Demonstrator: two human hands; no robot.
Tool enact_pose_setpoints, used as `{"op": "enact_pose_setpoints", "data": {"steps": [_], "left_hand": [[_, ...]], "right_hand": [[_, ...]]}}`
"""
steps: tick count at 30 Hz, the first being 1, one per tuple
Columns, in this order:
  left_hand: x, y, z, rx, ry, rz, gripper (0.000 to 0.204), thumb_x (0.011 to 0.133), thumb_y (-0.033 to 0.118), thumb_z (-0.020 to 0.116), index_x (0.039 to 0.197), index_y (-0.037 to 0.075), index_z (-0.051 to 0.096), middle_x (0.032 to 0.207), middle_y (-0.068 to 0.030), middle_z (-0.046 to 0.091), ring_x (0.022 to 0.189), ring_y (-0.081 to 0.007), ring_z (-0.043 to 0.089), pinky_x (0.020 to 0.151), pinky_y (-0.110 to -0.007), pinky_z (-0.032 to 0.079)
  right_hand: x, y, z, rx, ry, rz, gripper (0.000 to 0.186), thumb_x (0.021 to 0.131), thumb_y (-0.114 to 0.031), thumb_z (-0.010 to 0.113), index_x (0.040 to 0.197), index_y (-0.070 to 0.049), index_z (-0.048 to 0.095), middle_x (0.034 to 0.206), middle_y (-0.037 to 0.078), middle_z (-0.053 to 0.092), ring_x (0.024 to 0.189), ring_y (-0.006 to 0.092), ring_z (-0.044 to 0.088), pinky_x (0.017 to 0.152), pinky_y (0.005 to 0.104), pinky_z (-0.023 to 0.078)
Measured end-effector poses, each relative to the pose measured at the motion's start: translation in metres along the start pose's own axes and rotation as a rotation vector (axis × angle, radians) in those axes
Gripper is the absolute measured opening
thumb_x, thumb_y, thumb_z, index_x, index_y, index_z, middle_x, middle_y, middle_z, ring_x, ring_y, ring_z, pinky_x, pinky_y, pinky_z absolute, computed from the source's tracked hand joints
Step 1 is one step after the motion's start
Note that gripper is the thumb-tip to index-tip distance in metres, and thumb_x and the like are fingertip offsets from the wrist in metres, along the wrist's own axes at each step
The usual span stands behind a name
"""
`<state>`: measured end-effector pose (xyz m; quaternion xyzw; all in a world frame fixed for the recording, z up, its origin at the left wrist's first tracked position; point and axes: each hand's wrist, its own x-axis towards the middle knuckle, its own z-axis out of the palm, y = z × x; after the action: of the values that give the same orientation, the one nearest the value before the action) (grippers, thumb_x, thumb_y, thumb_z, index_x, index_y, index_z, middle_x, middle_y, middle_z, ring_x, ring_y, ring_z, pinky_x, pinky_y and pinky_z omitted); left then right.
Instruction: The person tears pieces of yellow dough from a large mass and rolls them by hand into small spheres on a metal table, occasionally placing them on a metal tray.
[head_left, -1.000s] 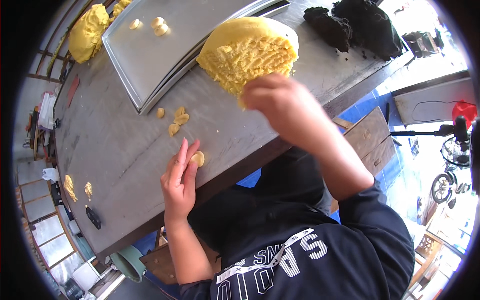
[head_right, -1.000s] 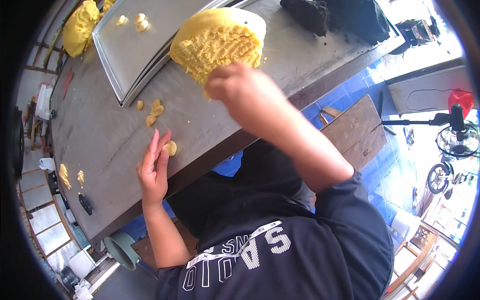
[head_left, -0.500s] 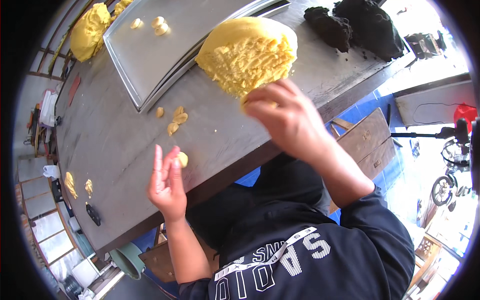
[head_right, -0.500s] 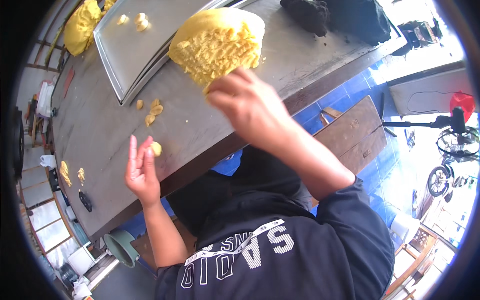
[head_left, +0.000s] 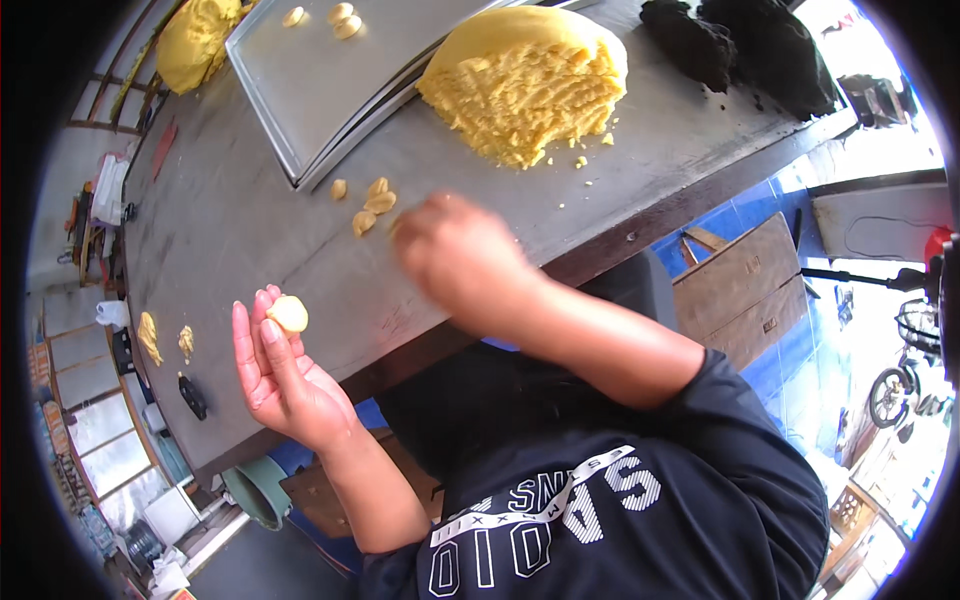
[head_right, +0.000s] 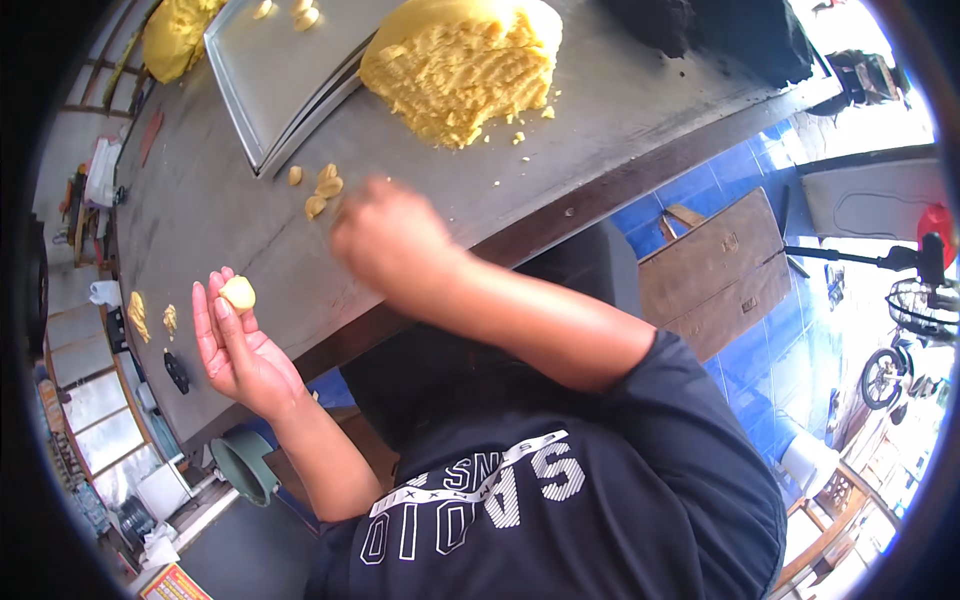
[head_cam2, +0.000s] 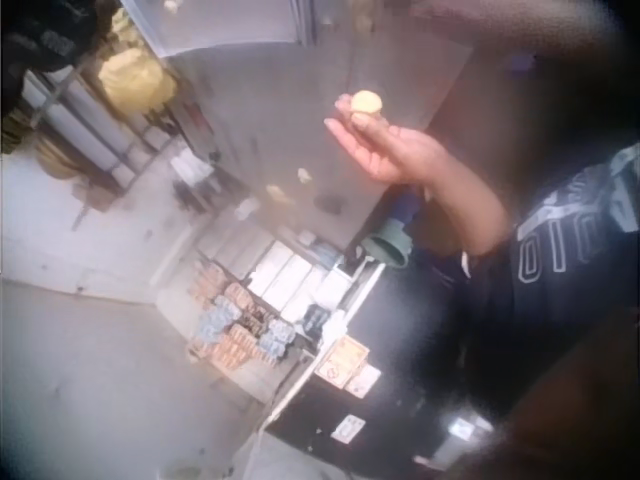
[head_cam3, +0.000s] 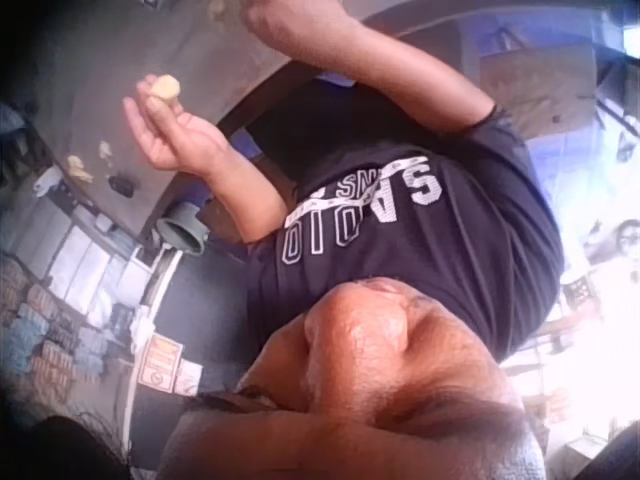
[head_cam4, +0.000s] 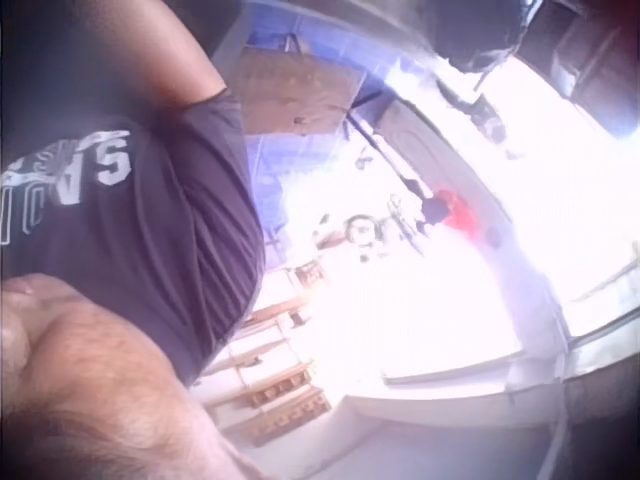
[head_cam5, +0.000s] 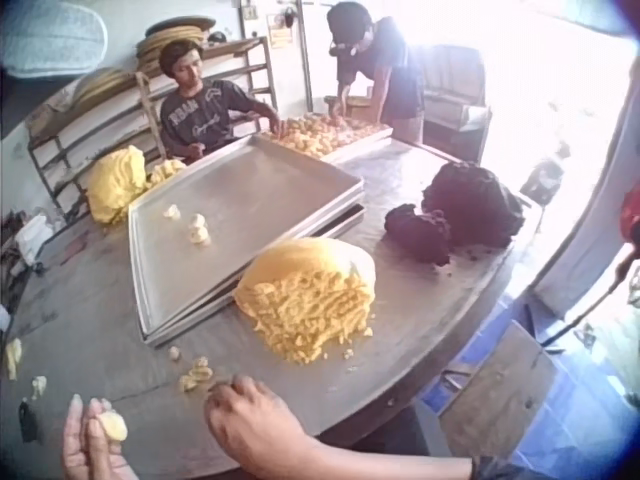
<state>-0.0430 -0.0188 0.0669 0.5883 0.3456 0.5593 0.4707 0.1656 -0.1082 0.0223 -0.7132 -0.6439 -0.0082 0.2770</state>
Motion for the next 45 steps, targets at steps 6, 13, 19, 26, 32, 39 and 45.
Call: {"op": "enact_pose_setpoints", "data": {"steps": [6,13,19,26,32,39,45], "left_hand": [[-0.004,-0.008,0.009,-0.031,-0.008,0.000,0.043,0.120,0.005,0.061,0.159,-0.012,0.058,0.147,-0.0258,0.076,0.141,-0.0369,0.073,0.122,-0.046,0.059],[-0.029,-0.048,0.035,0.336,-0.516,-0.007,0.044,0.118,0.004,0.067,0.160,-0.007,0.063,0.142,-0.0237,0.081,0.131,-0.0230,0.078,0.113,-0.037,0.060],[0.002,-0.039,0.024,0.525,-0.908,0.298,0.049,0.114,0.007,0.072,0.163,0.003,0.066,0.140,-0.0159,0.083,0.119,-0.0257,0.079,0.105,-0.040,0.062],[0.025,-0.041,0.014,0.343,-0.942,-0.040,0.066,0.103,0.013,0.088,0.164,0.006,0.066,0.131,-0.0078,0.087,0.105,-0.0172,0.069,0.092,-0.033,0.057],[0.018,-0.055,0.011,0.227,-0.952,-0.049,0.070,0.100,0.018,0.092,0.163,0.003,0.066,0.127,-0.0076,0.087,0.101,-0.0135,0.065,0.086,-0.029,0.052],[0.010,-0.055,0.005,0.197,-0.823,-0.217,0.060,0.099,0.011,0.093,0.154,-0.001,0.072,0.123,-0.0108,0.088,0.096,-0.0123,0.073,0.089,-0.029,0.059],[-0.009,-0.057,0.006,0.194,-0.661,-0.235,0.050,0.101,0.007,0.090,0.149,-0.002,0.077,0.114,-0.0100,0.088,0.100,-0.0131,0.078,0.096,-0.030,0.062]], "right_hand": [[-0.025,-0.008,-0.005,0.135,0.005,-0.251,0.029,0.086,-0.013,0.072,0.111,-0.001,0.080,0.119,0.009,0.073,0.105,0.0288,0.069,0.092,0.0385,0.064],[-0.041,0.082,-0.067,0.029,0.067,0.055,0.032,0.087,-0.003,0.075,0.115,-0.010,0.087,0.129,0.006,0.084,0.122,0.0312,0.073,0.105,0.0430,0.063],[-0.097,0.155,-0.118,0.050,0.223,0.349,0.022,0.093,0.000,0.083,0.110,-0.009,0.092,0.121,0.009,0.087,0.116,0.0328,0.081,0.102,0.0436,0.065],[-0.052,0.111,-0.079,0.166,0.036,0.031,0.025,0.091,0.001,0.077,0.113,-0.006,0.087,0.128,0.013,0.084,0.119,0.0361,0.079,0.108,0.0440,0.064],[-0.073,0.110,-0.091,0.144,-0.003,-0.102,0.031,0.093,0.000,0.074,0.120,-0.007,0.086,0.141,0.011,0.079,0.128,0.0336,0.075,0.103,0.0462,0.065],[-0.020,0.095,-0.050,-0.189,-0.078,0.024,0.032,0.095,-0.005,0.068,0.126,-0.006,0.078,0.134,0.010,0.077,0.119,0.0320,0.077,0.095,0.0429,0.066],[-0.020,0.099,-0.067,0.034,-0.075,-0.119,0.012,0.096,-0.008,0.072,0.103,-0.006,0.081,0.113,0.009,0.076,0.109,0.0311,0.075,0.091,0.0435,0.065]]}}
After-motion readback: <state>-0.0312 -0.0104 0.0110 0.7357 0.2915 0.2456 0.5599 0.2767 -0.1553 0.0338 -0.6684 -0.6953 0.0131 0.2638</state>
